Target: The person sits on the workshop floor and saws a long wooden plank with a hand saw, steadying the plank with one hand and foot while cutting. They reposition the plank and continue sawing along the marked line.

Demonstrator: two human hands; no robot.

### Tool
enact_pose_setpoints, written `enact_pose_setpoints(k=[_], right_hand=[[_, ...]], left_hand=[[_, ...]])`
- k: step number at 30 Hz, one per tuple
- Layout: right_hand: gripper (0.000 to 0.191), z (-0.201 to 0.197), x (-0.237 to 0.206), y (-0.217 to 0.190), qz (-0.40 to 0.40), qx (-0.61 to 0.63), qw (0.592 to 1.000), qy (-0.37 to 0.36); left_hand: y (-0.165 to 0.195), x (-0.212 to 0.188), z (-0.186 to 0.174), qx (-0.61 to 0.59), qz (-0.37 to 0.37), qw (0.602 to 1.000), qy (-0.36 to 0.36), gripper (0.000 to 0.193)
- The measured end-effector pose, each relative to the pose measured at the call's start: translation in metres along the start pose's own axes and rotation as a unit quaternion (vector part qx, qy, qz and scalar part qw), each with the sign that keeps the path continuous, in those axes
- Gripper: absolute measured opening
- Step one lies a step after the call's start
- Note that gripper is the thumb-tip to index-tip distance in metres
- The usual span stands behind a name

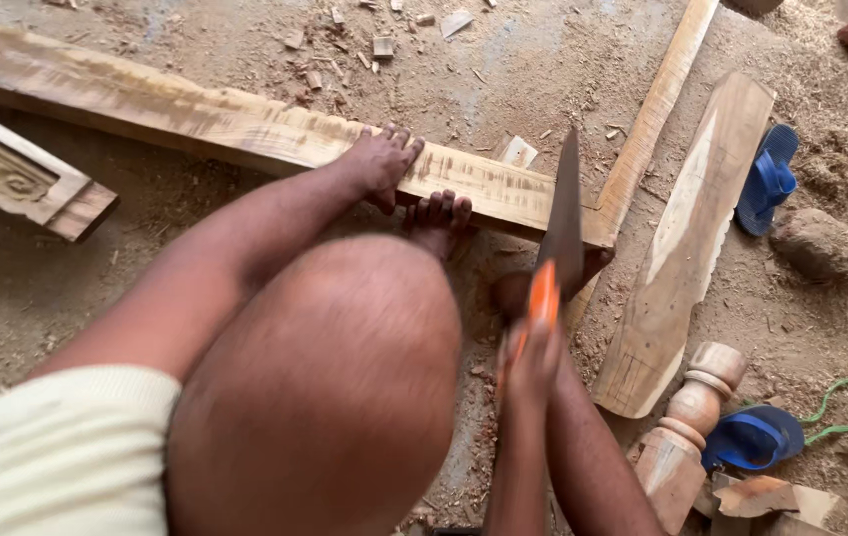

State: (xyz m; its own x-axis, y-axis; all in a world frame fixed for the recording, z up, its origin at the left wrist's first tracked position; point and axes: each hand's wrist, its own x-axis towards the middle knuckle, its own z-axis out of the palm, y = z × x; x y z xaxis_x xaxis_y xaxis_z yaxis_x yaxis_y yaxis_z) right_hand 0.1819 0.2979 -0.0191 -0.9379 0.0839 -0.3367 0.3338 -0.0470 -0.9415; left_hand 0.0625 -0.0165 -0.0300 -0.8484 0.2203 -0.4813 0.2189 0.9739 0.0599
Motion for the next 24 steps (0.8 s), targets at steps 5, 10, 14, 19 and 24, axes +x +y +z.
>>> enact_pose_setpoints(k=[5,10,14,19,24], right_hand=[[0.046,-0.001,0.006,-0.007,0.001,-0.008,1.0,0.004],[0.045,-0.015,-0.013,0.014,0.007,-0.011,1.0,0.013],[0.045,-0.007,-0.019,-0.002,0.015,-0.018,1.0,0.017],[0.044,0.017,-0.029,-0.042,0.021,-0.036,0.999,0.028],[0.051,0.003,-0.143,-0.02,-0.008,-0.04,0.996,0.082]], left_hand=[[-0.001,-0.002,-0.001,-0.038,0.017,0.998,0.05,0.128],[0.0,-0.002,0.001,-0.027,0.007,0.999,0.03,0.138],[0.0,-0.004,-0.003,-0.03,0.005,0.998,0.048,0.137],[0.001,-0.003,-0.005,-0.024,0.01,0.998,0.063,0.133],[0.0,-0.001,-0.004,-0.043,0.002,0.998,0.041,0.132]])
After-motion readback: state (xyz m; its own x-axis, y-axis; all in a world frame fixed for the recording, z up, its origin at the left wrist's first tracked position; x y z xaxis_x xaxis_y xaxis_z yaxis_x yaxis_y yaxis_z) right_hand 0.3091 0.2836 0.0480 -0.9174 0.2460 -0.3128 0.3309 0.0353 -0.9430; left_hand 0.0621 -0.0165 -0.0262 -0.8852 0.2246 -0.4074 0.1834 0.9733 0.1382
